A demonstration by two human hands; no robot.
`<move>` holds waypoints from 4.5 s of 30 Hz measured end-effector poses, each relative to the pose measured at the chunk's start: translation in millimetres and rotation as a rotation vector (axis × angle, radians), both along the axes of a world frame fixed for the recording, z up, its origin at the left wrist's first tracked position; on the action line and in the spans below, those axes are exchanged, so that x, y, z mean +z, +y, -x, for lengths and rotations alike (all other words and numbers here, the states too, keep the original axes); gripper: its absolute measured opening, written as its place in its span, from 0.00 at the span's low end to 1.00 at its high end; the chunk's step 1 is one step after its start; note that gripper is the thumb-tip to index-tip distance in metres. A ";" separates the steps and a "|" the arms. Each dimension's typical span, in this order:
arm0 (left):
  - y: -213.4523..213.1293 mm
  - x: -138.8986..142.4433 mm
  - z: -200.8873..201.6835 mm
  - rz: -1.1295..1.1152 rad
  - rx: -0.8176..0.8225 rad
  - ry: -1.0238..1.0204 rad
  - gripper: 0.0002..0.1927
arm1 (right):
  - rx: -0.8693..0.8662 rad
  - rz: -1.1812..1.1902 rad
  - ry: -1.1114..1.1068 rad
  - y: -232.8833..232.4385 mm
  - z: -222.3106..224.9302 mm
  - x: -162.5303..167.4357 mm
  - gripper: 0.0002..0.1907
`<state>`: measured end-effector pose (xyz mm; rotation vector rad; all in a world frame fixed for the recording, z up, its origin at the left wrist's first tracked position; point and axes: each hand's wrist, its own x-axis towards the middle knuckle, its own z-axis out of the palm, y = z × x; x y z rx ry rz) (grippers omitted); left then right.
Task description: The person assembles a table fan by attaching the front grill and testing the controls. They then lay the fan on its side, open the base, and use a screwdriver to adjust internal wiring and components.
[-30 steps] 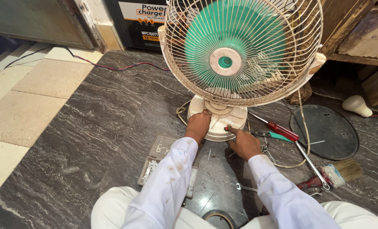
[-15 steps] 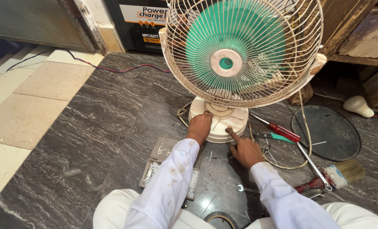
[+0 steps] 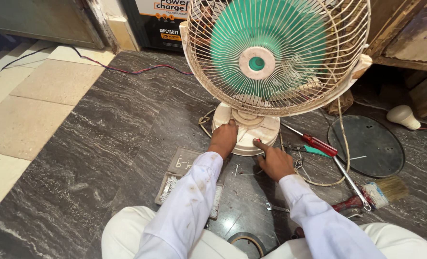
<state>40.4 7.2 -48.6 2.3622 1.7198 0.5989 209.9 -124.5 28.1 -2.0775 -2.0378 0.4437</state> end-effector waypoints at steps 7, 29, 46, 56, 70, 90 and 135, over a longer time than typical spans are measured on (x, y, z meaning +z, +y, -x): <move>-5.0 3.2 1.3 0.005 0.007 0.006 0.11 | -0.076 0.113 0.069 1.2 0.6 5.3 0.31; -6.0 5.8 -4.2 -0.035 0.013 0.113 0.08 | -0.033 0.095 0.012 0.7 0.2 14.1 0.31; -4.4 -0.8 -6.6 -0.043 0.051 0.106 0.09 | -0.013 0.054 -0.017 2.6 2.3 16.5 0.27; -3.1 -7.3 -6.9 -0.070 0.056 0.112 0.09 | 0.003 0.062 -0.041 5.2 4.1 18.1 0.27; 1.0 -6.4 -8.5 -0.073 0.057 0.102 0.09 | 0.018 0.026 -0.103 14.8 -1.2 14.8 0.26; 3.1 -8.8 -6.6 -0.067 0.041 0.129 0.08 | -0.166 0.172 0.066 23.3 -17.5 2.5 0.24; -7.1 2.2 -19.9 0.043 0.110 -0.056 0.15 | -0.119 0.033 0.746 101.0 -215.8 52.9 0.29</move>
